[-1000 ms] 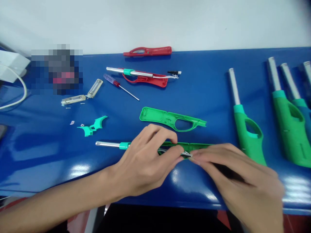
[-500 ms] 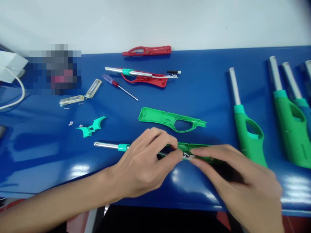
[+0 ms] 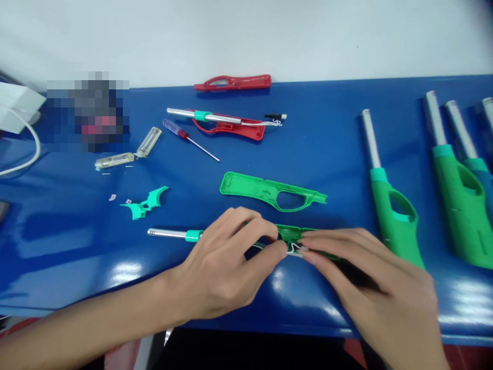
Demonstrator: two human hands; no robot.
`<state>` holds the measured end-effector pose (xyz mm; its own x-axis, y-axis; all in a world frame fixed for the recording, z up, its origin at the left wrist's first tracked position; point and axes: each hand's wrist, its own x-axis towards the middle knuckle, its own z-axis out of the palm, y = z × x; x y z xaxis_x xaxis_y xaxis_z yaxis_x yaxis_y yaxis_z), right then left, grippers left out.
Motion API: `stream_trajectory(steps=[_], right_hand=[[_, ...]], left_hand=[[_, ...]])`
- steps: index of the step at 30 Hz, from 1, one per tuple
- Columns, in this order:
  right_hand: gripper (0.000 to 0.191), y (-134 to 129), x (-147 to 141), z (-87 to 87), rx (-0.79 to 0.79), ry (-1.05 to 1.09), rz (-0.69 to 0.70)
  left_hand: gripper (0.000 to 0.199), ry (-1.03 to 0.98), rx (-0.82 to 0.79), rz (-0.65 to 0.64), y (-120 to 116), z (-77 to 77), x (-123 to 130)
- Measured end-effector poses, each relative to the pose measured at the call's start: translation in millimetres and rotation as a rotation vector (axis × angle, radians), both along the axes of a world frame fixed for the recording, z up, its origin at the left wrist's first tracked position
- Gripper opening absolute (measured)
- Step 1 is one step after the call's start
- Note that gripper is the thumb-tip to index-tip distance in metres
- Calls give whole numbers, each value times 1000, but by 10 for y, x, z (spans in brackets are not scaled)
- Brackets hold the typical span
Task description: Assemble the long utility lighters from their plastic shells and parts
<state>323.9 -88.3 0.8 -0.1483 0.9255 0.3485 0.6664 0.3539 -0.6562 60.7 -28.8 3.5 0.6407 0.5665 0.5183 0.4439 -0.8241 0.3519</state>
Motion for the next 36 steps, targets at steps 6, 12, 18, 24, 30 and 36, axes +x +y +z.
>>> stream_trajectory(steps=[6, 12, 18, 24, 30, 36], right_hand=[[12, -4, -13, -2, -6, 0, -14], [12, -43, 1, -43, -23, 27, -14], [13, -68, 4, -65, -26, 33, -17], [13, -9, 16, -9, 4, 1, 9], [12, -10, 18, 12, 29, -17, 38], [10, -5, 2, 10, 26, -17, 23]], left_hand=[[15, -2, 11, 3, -14, -23, -11], [17, 15, -5, -21, -11, -9, -4], [10, 4, 0, -16, 12, 6, 5], [18, 13, 7, -16, 39, 19, 16], [15, 24, 20, 18, 50, -6, 26], [18, -2, 27, 19, 52, -36, 31]])
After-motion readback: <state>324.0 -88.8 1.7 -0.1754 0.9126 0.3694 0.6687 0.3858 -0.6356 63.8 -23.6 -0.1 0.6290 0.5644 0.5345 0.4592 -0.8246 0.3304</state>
